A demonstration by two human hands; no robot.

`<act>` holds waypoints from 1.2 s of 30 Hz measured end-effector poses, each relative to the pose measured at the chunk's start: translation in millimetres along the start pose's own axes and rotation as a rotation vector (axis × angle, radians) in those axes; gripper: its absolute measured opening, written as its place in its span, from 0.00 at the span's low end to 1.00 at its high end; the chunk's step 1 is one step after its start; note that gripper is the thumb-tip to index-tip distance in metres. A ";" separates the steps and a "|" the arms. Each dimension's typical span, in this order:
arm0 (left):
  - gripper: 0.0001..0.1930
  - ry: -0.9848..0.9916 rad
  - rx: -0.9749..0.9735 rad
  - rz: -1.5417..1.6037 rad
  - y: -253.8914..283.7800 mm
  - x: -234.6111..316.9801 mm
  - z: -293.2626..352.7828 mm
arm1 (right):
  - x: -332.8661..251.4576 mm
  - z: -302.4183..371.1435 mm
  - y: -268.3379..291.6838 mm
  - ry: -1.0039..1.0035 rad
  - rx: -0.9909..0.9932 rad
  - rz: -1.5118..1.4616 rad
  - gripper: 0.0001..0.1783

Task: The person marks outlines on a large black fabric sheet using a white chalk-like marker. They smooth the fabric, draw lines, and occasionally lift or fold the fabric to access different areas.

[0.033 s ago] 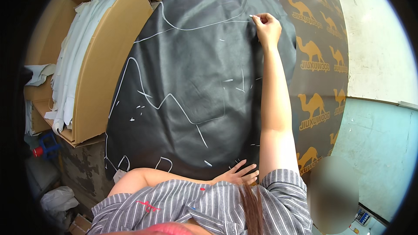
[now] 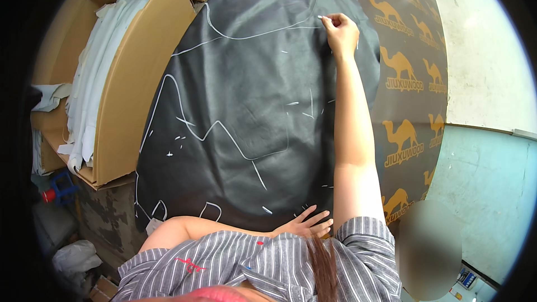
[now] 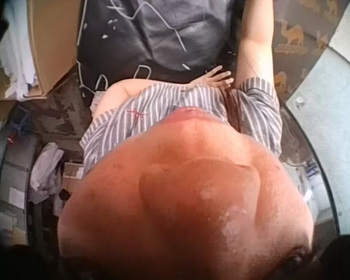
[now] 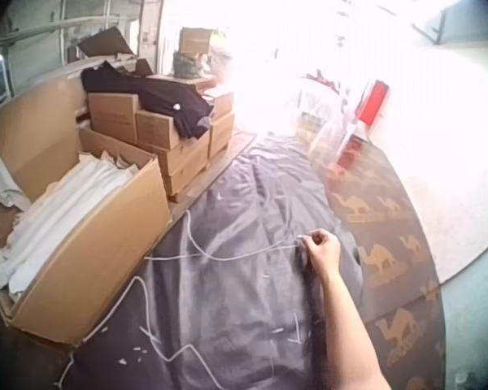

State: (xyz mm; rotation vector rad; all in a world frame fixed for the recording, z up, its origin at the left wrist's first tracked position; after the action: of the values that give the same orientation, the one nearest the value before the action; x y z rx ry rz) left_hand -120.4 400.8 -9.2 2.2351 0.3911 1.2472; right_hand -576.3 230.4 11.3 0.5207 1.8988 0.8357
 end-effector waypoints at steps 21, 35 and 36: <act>0.31 0.114 -0.347 0.182 35.7 -5.4 -15.1 | 98.7 28.3 106.5 -0.473 0.606 -0.874 0.04; 0.27 0.071 -0.266 0.115 28.7 -7.4 -12.2 | 120.1 46.7 110.6 -0.346 0.199 -0.255 0.09; 0.27 0.078 -0.274 0.119 30.9 -6.7 -13.6 | 117.9 43.0 109.6 -0.354 0.199 -0.246 0.09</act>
State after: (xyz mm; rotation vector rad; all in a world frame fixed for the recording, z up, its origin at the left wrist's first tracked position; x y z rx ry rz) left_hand -135.9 376.9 10.1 2.0050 0.1080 1.3634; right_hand -590.2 396.4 8.3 0.5048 1.6809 0.3678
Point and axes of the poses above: each hand's wrist, its own z-axis away from the middle knuckle, its own y-axis out of the back of the hand, x = y × z, the point moved 2 cm from there along -z, towards the middle knuckle, and after that the axes turned 7 degrees about z, right-handed, at the moved point
